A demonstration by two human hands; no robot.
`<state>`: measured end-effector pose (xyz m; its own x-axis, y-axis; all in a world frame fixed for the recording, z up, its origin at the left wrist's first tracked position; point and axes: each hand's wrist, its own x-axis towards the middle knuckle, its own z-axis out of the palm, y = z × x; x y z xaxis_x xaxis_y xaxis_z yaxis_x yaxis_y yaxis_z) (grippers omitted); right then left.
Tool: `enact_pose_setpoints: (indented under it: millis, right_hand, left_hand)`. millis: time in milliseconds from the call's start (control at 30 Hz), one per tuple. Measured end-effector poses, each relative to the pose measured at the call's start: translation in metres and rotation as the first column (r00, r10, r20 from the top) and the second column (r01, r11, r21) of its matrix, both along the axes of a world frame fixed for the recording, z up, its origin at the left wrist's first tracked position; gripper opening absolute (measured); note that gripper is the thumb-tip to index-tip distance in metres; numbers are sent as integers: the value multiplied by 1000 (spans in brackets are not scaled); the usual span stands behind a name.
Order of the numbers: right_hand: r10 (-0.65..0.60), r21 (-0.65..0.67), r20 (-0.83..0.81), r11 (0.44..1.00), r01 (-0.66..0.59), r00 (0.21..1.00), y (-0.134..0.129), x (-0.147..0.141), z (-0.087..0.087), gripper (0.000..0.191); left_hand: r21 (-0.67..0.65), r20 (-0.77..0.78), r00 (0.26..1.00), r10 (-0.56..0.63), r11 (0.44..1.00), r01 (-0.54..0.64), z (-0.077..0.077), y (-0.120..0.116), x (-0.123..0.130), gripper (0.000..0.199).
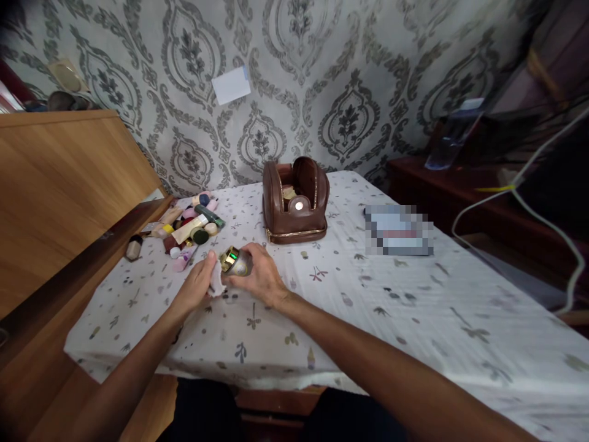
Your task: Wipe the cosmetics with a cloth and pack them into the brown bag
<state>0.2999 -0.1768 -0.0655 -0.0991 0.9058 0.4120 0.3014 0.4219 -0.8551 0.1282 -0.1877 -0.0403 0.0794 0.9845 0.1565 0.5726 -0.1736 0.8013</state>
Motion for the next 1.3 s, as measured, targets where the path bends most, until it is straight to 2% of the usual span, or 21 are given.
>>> enact_pose_setpoints:
  millis: [100,167,233,333,467,600,700,800,933,1067,1167,1300]
  right_hand:
    - [-40,105,26,994,37,999,4,4,-2,40]
    - [-61,151,51,987,52,997,6,7,-4,33]
    - [-64,180,69,982,50,996,7,8,-6,28]
    - [-43,206,90,978,24,995,7,9,-9,29]
    - [-84,231,152,972,47,985,7,7,-12,24]
    - [-22,262,254,964,-47,967,4,7,-11,21]
    - [50,298,310,943,-147,949,1,6,-10,25]
    - [85,321,319,928,-191,944,-1,4,-9,41]
    - [174,229,230,947,-227,957,-1,3,-7,54]
    - [138,67,47,988,-141,989,1,4,-3,54]
    - [84,-2,-15,996,-84,996,4,5,-1,52]
    - [17,-46,-22,999,-18,1000,6,5,-2,48]
  left_hand:
    - [-214,131,991,-23,976,51,-6,-2,0,66]
    - [-233,192,979,-69,966,114,-9,-5,-1,59]
    - [-162,190,973,-128,974,160,-9,-8,-2,49]
    - [-39,95,981,-169,984,173,-5,-13,-4,37]
    - [121,-80,991,-107,986,116,3,-16,-4,34]
    - [235,-190,979,-77,964,122,11,-12,0,34]
    - [289,-194,979,-68,949,123,15,-1,1,32]
    - [204,-55,996,-73,976,83,14,17,-3,29]
    - [-39,270,961,-58,997,72,1,37,-11,21]
    - [-26,319,945,-63,997,76,-8,36,-17,27]
    - [79,226,965,-133,990,118,-6,26,-19,37]
    - [266,-94,977,-193,941,211,3,9,-17,44]
